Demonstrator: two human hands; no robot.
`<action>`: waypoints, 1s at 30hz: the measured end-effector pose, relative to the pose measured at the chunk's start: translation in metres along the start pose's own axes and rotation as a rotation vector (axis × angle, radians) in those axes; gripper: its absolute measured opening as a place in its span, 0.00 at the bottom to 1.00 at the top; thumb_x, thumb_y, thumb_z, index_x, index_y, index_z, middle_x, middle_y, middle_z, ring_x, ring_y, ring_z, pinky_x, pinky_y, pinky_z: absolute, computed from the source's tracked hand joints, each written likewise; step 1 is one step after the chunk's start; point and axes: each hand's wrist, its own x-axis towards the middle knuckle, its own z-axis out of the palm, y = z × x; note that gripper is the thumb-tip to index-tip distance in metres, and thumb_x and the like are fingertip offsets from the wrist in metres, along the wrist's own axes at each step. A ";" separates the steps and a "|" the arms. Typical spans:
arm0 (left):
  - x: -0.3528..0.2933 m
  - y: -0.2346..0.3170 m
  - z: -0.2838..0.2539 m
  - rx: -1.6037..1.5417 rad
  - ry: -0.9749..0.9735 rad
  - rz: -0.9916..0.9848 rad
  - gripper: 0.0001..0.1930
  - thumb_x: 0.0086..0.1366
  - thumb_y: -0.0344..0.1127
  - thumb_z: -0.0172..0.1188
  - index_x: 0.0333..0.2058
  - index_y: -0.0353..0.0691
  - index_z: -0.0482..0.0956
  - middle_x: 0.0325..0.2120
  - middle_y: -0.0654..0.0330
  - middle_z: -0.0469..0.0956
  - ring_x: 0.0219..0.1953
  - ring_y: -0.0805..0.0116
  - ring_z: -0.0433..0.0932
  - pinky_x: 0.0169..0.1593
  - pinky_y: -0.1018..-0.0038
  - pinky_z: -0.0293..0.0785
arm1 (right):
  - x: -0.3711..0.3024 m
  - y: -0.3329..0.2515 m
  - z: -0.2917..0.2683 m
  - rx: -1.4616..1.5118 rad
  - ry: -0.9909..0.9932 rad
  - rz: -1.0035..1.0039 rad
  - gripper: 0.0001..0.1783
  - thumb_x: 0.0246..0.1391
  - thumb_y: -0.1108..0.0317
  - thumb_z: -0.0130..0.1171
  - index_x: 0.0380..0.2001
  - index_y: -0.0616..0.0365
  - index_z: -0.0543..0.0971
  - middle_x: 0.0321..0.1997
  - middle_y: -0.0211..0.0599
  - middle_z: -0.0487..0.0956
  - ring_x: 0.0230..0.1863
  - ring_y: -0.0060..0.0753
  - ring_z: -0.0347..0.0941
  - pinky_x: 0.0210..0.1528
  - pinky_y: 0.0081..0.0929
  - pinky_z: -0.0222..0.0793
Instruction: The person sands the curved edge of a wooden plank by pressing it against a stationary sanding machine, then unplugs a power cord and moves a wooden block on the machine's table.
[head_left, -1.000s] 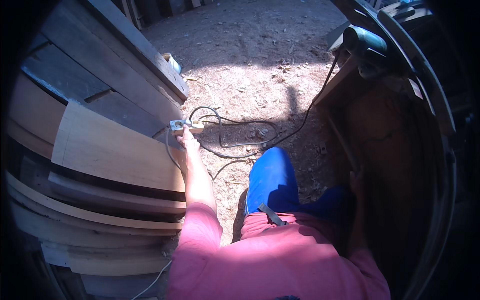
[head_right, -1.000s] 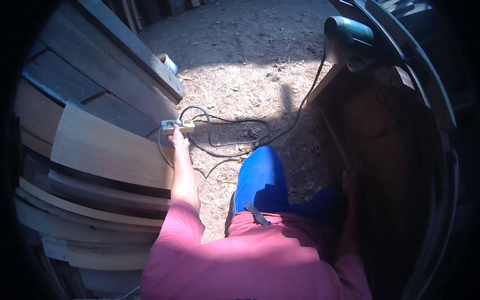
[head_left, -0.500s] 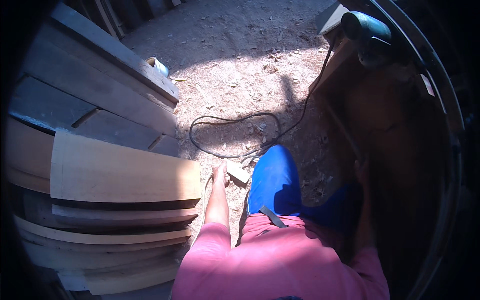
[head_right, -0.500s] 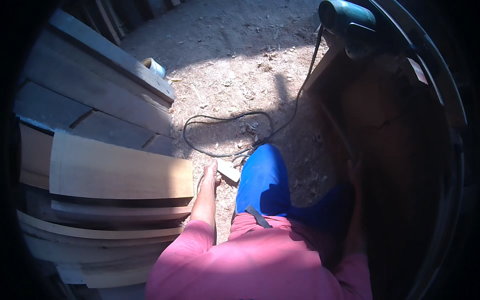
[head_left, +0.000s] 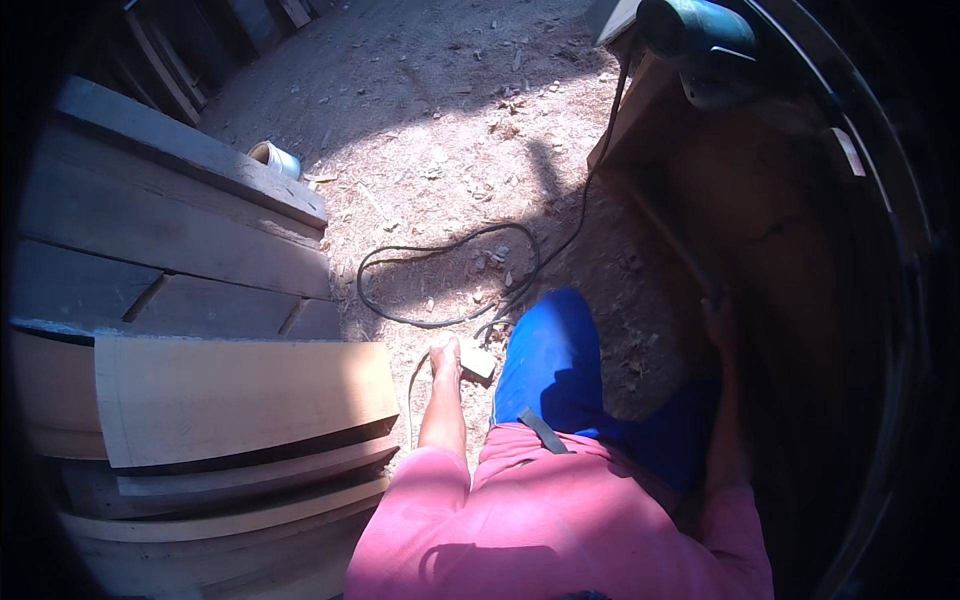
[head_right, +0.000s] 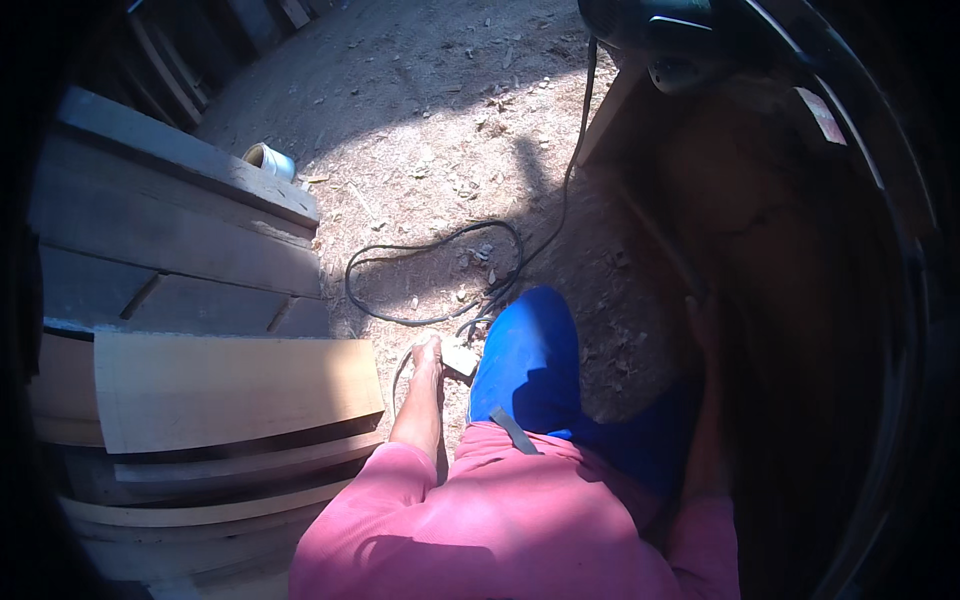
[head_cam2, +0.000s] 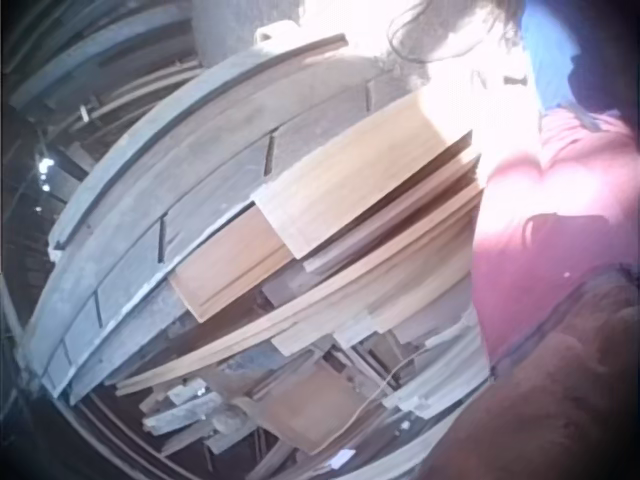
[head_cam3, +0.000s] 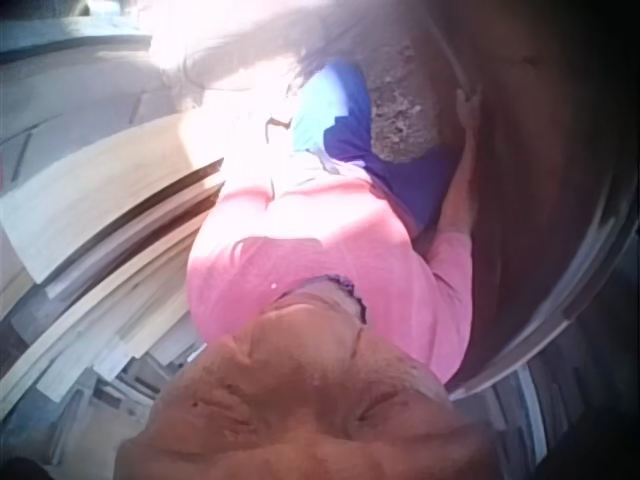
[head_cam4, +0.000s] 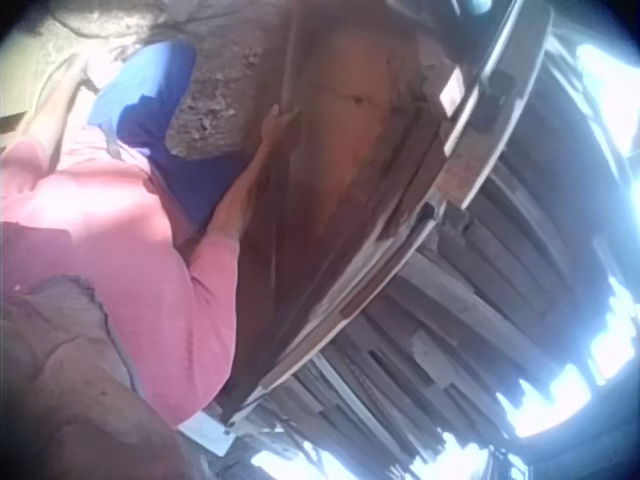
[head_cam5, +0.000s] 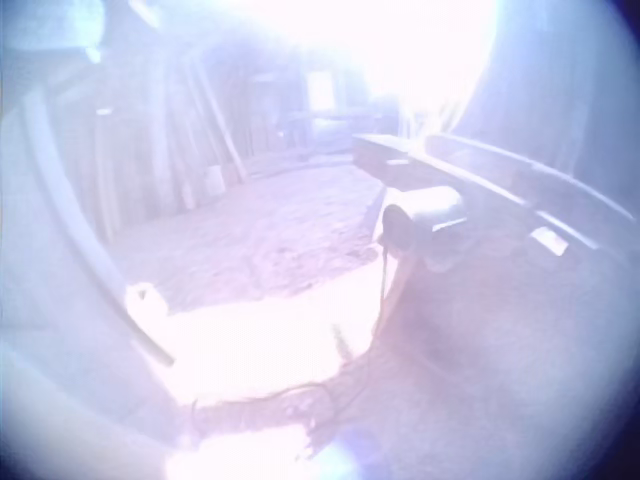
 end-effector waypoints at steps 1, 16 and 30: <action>0.026 -0.005 -0.028 -0.208 -0.013 0.056 0.16 0.61 0.39 0.67 0.45 0.40 0.80 0.32 0.58 0.81 0.26 0.65 0.79 0.24 0.66 0.75 | 0.006 -0.020 0.002 0.033 -0.015 -0.030 0.40 0.66 0.50 0.57 0.70 0.65 0.61 0.67 0.64 0.70 0.70 0.62 0.65 0.70 0.46 0.62; 0.116 0.096 -0.060 -0.628 0.318 -0.224 0.33 0.64 0.59 0.66 0.55 0.39 0.69 0.52 0.51 0.72 0.46 0.55 0.79 0.43 0.53 0.79 | -0.013 -0.010 -0.002 0.120 0.057 -0.011 0.38 0.66 0.54 0.56 0.71 0.63 0.61 0.71 0.62 0.65 0.73 0.59 0.60 0.74 0.47 0.56; -0.002 0.067 0.040 -0.115 -0.383 -0.009 0.16 0.70 0.49 0.62 0.33 0.42 0.72 0.17 0.66 0.66 0.11 0.75 0.61 0.13 0.76 0.58 | -0.027 -0.032 -0.024 0.048 0.172 -0.008 0.36 0.59 0.53 0.64 0.64 0.64 0.71 0.62 0.62 0.74 0.65 0.62 0.70 0.68 0.50 0.63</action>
